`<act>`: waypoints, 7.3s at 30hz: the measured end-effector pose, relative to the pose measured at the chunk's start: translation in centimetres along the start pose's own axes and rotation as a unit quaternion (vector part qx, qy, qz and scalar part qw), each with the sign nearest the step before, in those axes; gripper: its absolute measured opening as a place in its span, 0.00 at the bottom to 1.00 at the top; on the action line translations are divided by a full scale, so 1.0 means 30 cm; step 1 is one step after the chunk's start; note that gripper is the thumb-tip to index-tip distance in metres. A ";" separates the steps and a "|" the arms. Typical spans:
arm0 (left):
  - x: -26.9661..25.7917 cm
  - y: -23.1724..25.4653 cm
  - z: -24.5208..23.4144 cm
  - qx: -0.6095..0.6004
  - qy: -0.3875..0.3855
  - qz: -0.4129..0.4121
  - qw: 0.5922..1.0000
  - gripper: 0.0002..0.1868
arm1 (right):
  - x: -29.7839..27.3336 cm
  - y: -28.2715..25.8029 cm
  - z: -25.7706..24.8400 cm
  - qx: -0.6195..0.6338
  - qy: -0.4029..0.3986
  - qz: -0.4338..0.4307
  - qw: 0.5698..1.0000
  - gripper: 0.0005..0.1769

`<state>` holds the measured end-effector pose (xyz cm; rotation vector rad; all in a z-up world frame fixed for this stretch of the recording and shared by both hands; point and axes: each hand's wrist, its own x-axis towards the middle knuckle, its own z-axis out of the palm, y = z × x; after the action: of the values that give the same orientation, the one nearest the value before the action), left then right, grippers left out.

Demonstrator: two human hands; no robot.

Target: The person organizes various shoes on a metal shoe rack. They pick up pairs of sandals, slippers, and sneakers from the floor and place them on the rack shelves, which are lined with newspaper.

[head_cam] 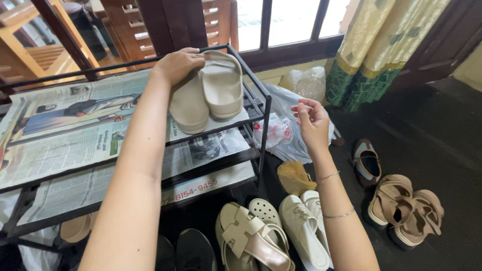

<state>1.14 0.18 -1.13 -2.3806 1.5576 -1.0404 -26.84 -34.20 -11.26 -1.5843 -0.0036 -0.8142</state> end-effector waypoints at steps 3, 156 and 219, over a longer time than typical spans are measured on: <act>0.003 -0.011 0.051 -0.021 0.004 -0.007 1.000 0.06 | -0.009 0.017 0.013 -0.009 -0.005 0.004 1.000 0.15; 0.130 1.844 0.777 -0.629 -0.006 -0.342 0.699 0.41 | 0.058 1.026 -1.043 -0.542 0.076 0.254 0.797 0.17; -1.495 1.459 -0.193 -0.358 -0.208 -0.754 0.510 0.23 | -1.587 -0.089 0.464 -0.413 -0.606 -0.055 0.678 0.20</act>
<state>-46.54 19.16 -37.55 -3.8177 -0.9519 0.5641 -56.82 -0.33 -31.82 -2.7568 -0.7992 0.4180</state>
